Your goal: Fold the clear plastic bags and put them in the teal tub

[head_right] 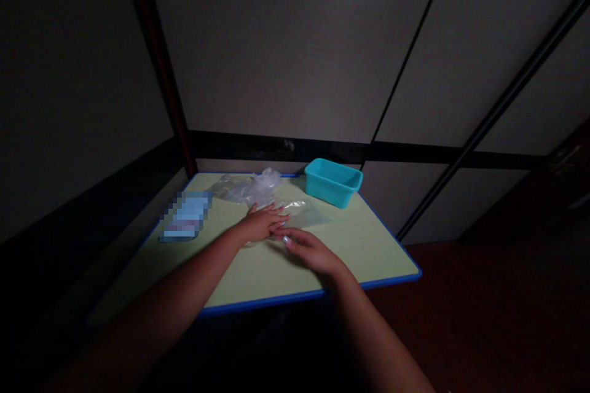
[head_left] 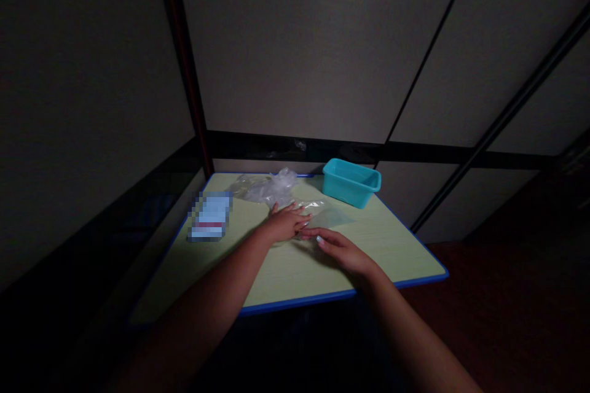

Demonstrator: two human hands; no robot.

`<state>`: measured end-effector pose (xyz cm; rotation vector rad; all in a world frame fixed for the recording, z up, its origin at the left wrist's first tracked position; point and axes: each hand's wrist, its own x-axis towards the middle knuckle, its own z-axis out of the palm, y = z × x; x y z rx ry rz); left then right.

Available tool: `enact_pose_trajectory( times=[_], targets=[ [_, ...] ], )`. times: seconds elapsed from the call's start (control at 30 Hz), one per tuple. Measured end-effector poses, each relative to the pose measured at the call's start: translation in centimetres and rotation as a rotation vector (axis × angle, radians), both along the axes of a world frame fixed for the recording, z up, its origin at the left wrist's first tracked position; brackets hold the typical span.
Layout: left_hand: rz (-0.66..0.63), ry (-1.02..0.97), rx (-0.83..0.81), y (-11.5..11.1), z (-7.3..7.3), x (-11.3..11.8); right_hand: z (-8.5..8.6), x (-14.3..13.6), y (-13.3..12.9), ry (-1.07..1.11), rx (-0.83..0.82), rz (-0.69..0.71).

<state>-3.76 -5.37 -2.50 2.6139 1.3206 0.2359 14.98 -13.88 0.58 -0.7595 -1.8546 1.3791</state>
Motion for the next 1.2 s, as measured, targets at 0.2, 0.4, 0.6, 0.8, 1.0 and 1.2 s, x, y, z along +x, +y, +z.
enact_pose_trajectory(
  times=[0.2,0.4,0.6,0.8,1.0,1.2],
  targets=[
    [0.02,0.004,-0.005,0.0,0.2,-0.3,-0.6,-0.5,0.0,0.361,-0.207,-0.063],
    [0.024,-0.005,-0.021,0.1,0.2,-0.2,-0.4,-0.7,-1.3,0.366,-0.573,-0.095],
    [0.019,-0.022,-0.008,0.2,0.2,-0.3,-0.2,-1.4,-3.0,0.449,-0.741,-0.156],
    [0.014,0.0,0.034,0.3,0.1,-0.3,0.6,-1.9,-5.5,0.318,-0.722,0.027],
    [0.023,-0.025,0.076,-0.1,0.7,-0.3,2.2,0.3,-5.2,0.038,-0.313,-0.059],
    [0.073,-0.115,0.125,0.2,0.9,-1.0,1.9,1.3,-3.4,-0.47,0.457,-0.234]
  ],
)
